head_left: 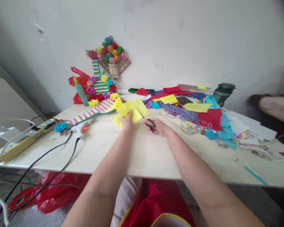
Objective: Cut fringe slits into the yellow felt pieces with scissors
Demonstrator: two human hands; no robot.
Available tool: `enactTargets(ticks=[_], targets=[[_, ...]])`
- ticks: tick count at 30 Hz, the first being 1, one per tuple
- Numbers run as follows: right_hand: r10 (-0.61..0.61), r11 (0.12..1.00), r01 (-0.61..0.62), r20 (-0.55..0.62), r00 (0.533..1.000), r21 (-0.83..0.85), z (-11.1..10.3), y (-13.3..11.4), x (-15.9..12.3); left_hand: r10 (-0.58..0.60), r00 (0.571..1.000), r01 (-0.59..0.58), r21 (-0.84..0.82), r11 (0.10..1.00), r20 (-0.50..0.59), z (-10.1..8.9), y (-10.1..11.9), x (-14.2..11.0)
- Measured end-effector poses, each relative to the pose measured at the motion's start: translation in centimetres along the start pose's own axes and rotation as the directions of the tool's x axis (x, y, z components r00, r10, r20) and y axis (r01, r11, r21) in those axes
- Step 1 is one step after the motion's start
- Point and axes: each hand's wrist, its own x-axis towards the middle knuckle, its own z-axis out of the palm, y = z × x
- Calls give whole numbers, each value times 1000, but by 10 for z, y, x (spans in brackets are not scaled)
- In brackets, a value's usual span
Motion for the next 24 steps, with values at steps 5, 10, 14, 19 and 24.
enactTargets(ticks=[5,10,14,19,24], targets=[[7,1000,-7,-10,1000,-8,2,-2,-2,-10,1000,10,-1,1000,5,0,3,-3],[1,1000,-1,-3,1000,-13,2,-3,-2,-7,1000,7,-6,1000,-2,2,6,-6],[-6,1000,6,3,1000,-25,0,-2,-1,-31,999,32,24,999,-27,2,8,-7],[8,999,-8,-7,1000,-43,2,-3,-2,-23,999,23,0,1000,-26,2,9,-8],[21,998,-23,-31,999,-60,3,-4,-2,-37,998,38,14,999,-41,2,11,-9]])
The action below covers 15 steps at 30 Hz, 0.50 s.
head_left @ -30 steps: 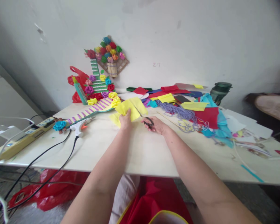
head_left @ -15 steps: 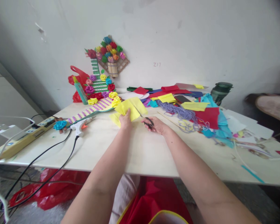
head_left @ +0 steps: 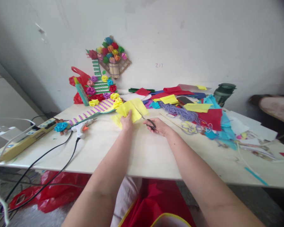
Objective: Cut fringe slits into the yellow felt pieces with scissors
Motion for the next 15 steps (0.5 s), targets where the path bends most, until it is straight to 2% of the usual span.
enactTargets(ticks=[15], targets=[[13,1000,-13,-16,1000,14,2,0,1,-13,1000,14,27,1000,-14,-1,1,0]])
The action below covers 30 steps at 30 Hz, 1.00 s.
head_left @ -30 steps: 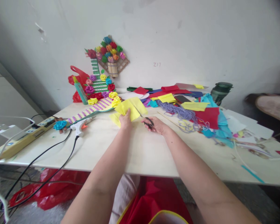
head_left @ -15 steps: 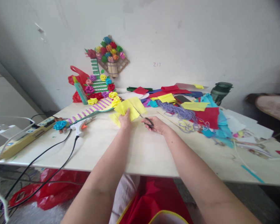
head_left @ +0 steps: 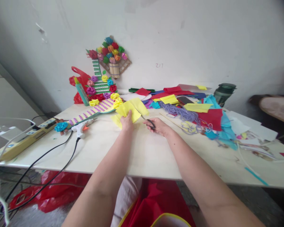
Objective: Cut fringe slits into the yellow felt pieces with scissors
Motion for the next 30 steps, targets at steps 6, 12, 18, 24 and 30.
enactTargets(ticks=[6,12,18,24,30], targets=[[-51,998,49,61,997,40,-4,5,2,7,1000,-7,-29,1000,26,0,1,-2],[-57,996,51,87,995,70,-8,8,2,32,998,-29,-52,998,61,-1,-6,5],[-47,997,43,66,997,66,-7,8,4,61,995,-59,-34,998,84,-2,-14,12],[-52,997,49,47,998,57,-5,6,3,73,994,-68,-60,996,83,-1,-15,12],[-34,999,33,29,999,31,-3,5,3,48,996,-46,-28,999,76,-2,-13,13]])
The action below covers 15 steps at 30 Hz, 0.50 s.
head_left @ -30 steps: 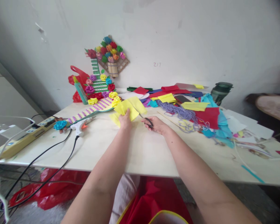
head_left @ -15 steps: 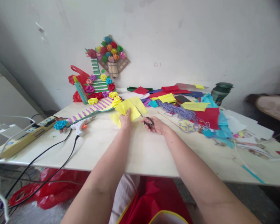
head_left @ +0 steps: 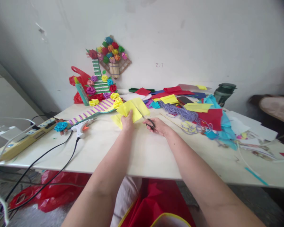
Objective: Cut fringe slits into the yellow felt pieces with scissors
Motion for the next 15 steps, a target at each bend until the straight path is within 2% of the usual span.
enactTargets(ticks=[9,15], targets=[[17,999,-18,-32,999,-38,2,2,2,-28,999,29,28,999,-37,2,8,-6],[-21,1000,21,13,1000,16,1,5,3,20,1000,-20,-46,999,4,2,4,-4]])
